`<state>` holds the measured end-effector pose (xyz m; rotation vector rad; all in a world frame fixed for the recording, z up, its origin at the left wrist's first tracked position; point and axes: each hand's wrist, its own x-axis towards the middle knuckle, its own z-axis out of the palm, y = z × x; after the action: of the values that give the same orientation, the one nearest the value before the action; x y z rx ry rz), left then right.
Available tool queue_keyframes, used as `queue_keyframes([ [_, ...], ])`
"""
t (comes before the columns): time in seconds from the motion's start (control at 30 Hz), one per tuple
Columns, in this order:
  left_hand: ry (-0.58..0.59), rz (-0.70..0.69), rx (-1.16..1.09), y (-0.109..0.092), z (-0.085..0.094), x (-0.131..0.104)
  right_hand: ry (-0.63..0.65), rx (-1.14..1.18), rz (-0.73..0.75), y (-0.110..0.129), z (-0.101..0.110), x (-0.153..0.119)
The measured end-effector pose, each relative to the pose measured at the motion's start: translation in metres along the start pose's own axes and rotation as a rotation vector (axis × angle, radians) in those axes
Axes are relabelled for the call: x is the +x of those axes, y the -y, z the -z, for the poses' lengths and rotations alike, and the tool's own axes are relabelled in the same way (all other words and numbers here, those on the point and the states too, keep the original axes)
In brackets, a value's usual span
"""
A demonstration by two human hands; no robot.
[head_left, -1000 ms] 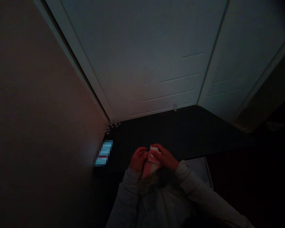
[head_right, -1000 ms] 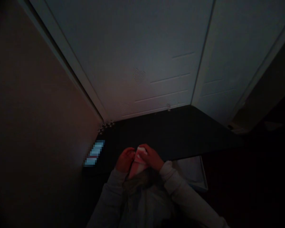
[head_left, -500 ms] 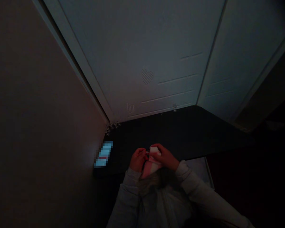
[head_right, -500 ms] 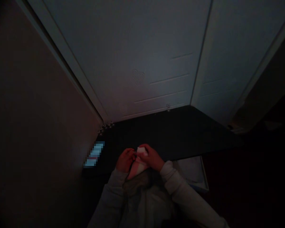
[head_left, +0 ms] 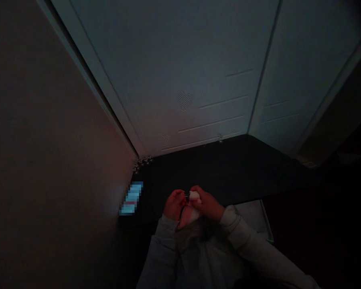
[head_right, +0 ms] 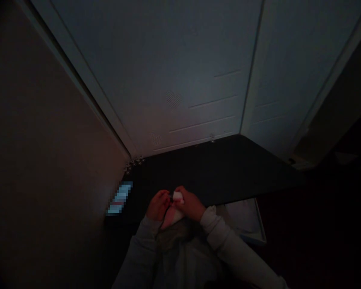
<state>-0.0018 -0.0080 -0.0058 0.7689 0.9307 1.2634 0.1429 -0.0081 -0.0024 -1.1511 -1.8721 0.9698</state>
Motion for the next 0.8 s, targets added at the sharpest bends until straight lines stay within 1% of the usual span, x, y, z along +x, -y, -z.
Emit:
queue_keyframes([
  [0.33, 0.03, 0.008, -0.011, 0.0009, 0.0033, -0.0006, -0.066, -0.03, -0.019, 0.0008, -0.0039, -0.0001],
  [0.6, 0.028, 0.012, -0.013, -0.0002, 0.0022, -0.0022, -0.022, -0.032, -0.01, -0.0002, -0.0021, 0.0002],
  [0.8, 0.052, 0.006, -0.028, -0.0002, 0.0021, -0.0038, -0.036, -0.033, -0.016, 0.0025, -0.0011, -0.0014],
])
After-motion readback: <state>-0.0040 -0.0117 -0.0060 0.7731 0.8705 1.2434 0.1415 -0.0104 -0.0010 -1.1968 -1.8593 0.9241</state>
